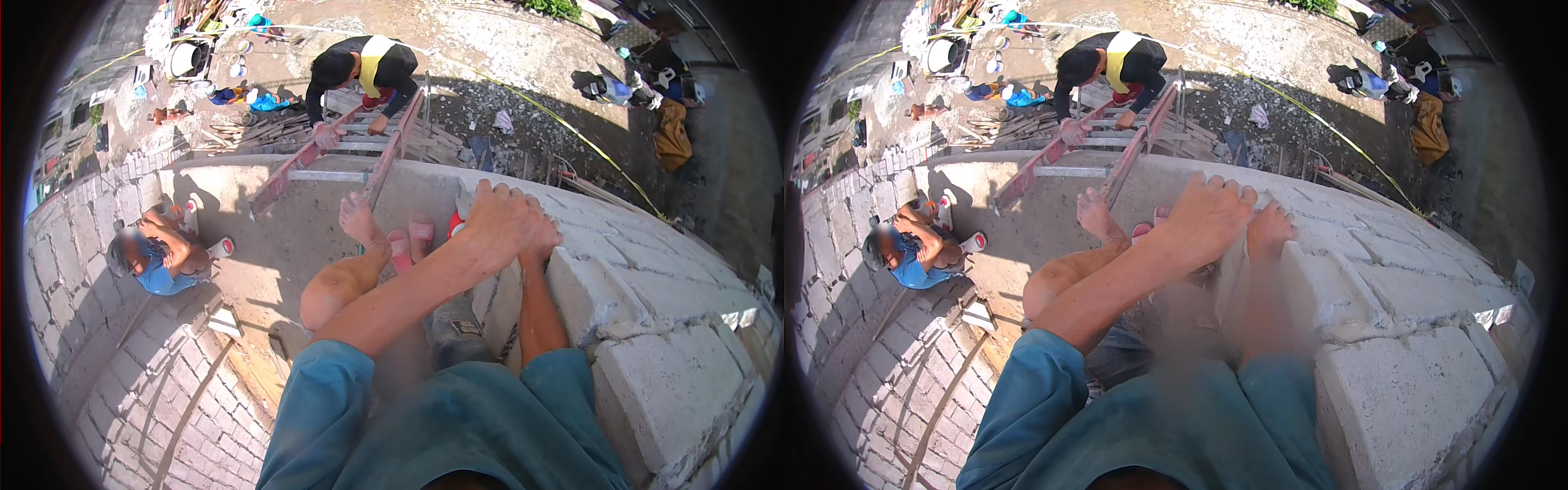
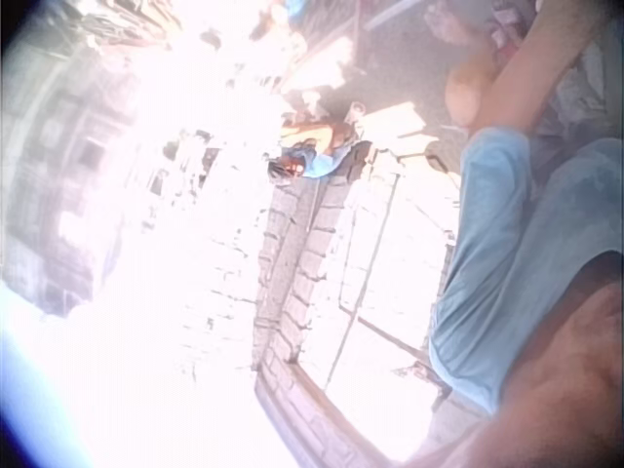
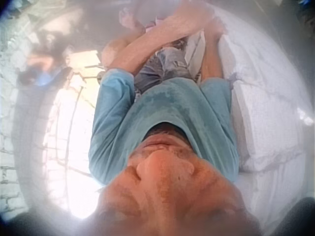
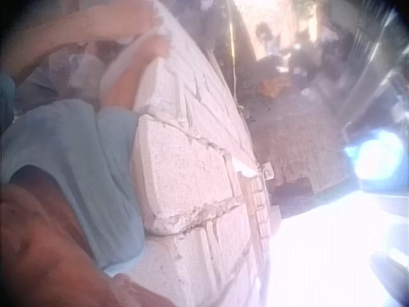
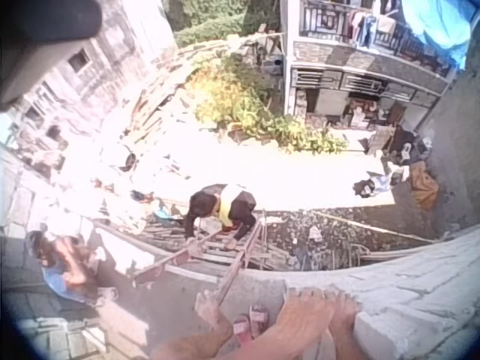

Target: Inspecting or working on a concrete block wall on a rooftop at a construction site.

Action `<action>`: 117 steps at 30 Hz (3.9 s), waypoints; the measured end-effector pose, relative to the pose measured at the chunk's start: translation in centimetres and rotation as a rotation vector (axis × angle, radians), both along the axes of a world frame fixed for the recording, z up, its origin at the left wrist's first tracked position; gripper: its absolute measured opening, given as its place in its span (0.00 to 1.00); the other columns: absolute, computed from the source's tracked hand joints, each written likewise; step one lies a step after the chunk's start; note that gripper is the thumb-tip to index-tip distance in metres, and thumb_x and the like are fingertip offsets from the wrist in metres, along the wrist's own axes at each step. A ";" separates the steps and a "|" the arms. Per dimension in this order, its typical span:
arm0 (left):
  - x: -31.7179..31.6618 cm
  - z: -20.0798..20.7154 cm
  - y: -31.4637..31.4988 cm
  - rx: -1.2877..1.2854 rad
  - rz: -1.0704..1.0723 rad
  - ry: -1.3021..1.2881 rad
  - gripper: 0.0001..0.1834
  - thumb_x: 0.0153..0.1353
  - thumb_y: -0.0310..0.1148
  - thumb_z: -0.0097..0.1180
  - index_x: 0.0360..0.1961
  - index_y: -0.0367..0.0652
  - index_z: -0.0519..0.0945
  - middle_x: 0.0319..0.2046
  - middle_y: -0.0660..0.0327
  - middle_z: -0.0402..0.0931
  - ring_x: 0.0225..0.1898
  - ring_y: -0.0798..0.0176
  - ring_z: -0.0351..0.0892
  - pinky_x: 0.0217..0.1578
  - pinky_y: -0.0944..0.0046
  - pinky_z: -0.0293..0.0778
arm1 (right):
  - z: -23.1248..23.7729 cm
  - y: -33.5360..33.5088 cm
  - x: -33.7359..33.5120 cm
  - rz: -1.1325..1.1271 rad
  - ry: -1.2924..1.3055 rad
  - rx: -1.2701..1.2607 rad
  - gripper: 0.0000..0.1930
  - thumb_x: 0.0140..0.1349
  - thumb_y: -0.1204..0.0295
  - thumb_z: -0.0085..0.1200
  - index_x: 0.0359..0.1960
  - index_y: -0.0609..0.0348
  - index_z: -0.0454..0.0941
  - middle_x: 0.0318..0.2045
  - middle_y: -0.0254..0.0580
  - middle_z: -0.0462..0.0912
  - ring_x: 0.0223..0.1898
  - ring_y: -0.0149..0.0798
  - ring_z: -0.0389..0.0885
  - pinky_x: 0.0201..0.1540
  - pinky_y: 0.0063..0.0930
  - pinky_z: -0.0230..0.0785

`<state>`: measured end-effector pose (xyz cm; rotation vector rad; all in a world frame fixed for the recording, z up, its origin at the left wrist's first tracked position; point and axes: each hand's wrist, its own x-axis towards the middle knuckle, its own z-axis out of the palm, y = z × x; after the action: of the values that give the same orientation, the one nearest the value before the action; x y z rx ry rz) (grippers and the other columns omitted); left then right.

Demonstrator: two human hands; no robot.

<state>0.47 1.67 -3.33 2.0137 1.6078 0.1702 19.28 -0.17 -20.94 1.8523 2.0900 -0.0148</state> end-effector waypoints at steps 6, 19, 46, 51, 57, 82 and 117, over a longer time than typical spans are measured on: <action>0.1 -0.3 -0.1 0.013 0.002 0.008 0.12 0.54 0.32 0.54 0.39 0.41 0.79 0.30 0.59 0.79 0.36 0.57 0.79 0.37 0.53 0.68 | -0.2 -0.1 0.0 -0.021 -0.005 -0.008 0.12 0.53 0.61 0.59 0.35 0.51 0.76 0.33 0.34 0.83 0.41 0.42 0.79 0.36 0.46 0.67; -0.2 0.8 0.5 -0.078 -0.038 0.035 0.16 0.53 0.31 0.56 0.44 0.38 0.77 0.34 0.58 0.79 0.40 0.57 0.79 0.40 0.52 0.68 | -0.3 -0.1 0.3 -0.038 -0.007 -0.064 0.13 0.55 0.60 0.57 0.38 0.51 0.76 0.34 0.33 0.82 0.41 0.42 0.79 0.37 0.46 0.64; 1.2 -1.6 -0.7 0.205 0.210 -0.227 0.23 0.55 0.53 0.51 0.26 0.42 0.84 0.26 0.54 0.81 0.31 0.53 0.80 0.34 0.49 0.67 | 0.4 -0.3 -0.4 0.058 0.047 0.040 0.11 0.59 0.56 0.50 0.41 0.41 0.76 0.34 0.32 0.81 0.39 0.41 0.79 0.39 0.47 0.70; 1.5 -2.0 -0.8 0.196 0.231 -0.171 0.22 0.55 0.53 0.52 0.25 0.43 0.83 0.27 0.55 0.81 0.31 0.54 0.80 0.34 0.49 0.67 | 4.5 0.1 -2.4 0.017 -0.058 -0.126 0.13 0.59 0.57 0.50 0.45 0.38 0.76 0.37 0.32 0.83 0.44 0.44 0.80 0.43 0.48 0.71; 1.3 -1.6 -0.9 0.177 0.214 -0.180 0.19 0.55 0.50 0.52 0.27 0.44 0.83 0.28 0.57 0.81 0.33 0.55 0.79 0.35 0.50 0.67 | 3.3 0.0 -1.8 -0.001 -0.041 -0.080 0.11 0.59 0.57 0.50 0.42 0.38 0.77 0.36 0.31 0.83 0.42 0.43 0.81 0.43 0.48 0.71; 1.2 -2.1 -0.9 0.128 0.153 -0.147 0.13 0.57 0.41 0.52 0.32 0.43 0.81 0.29 0.58 0.80 0.36 0.55 0.79 0.39 0.50 0.68 | 2.3 -0.5 -1.1 0.057 -0.044 0.083 0.10 0.59 0.56 0.50 0.36 0.42 0.77 0.32 0.32 0.81 0.35 0.41 0.80 0.33 0.45 0.71; -1.0 1.4 -1.5 0.125 0.315 -0.069 0.09 0.54 0.36 0.55 0.34 0.46 0.82 0.30 0.63 0.78 0.36 0.59 0.77 0.37 0.50 0.62 | -9.3 0.4 5.9 0.209 -0.154 -0.153 0.15 0.64 0.58 0.44 0.47 0.46 0.76 0.39 0.37 0.79 0.42 0.38 0.78 0.44 0.36 0.73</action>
<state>-0.56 0.22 -1.90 1.8088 1.9026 0.4628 25.18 0.27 -30.24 1.4924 2.1006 0.0181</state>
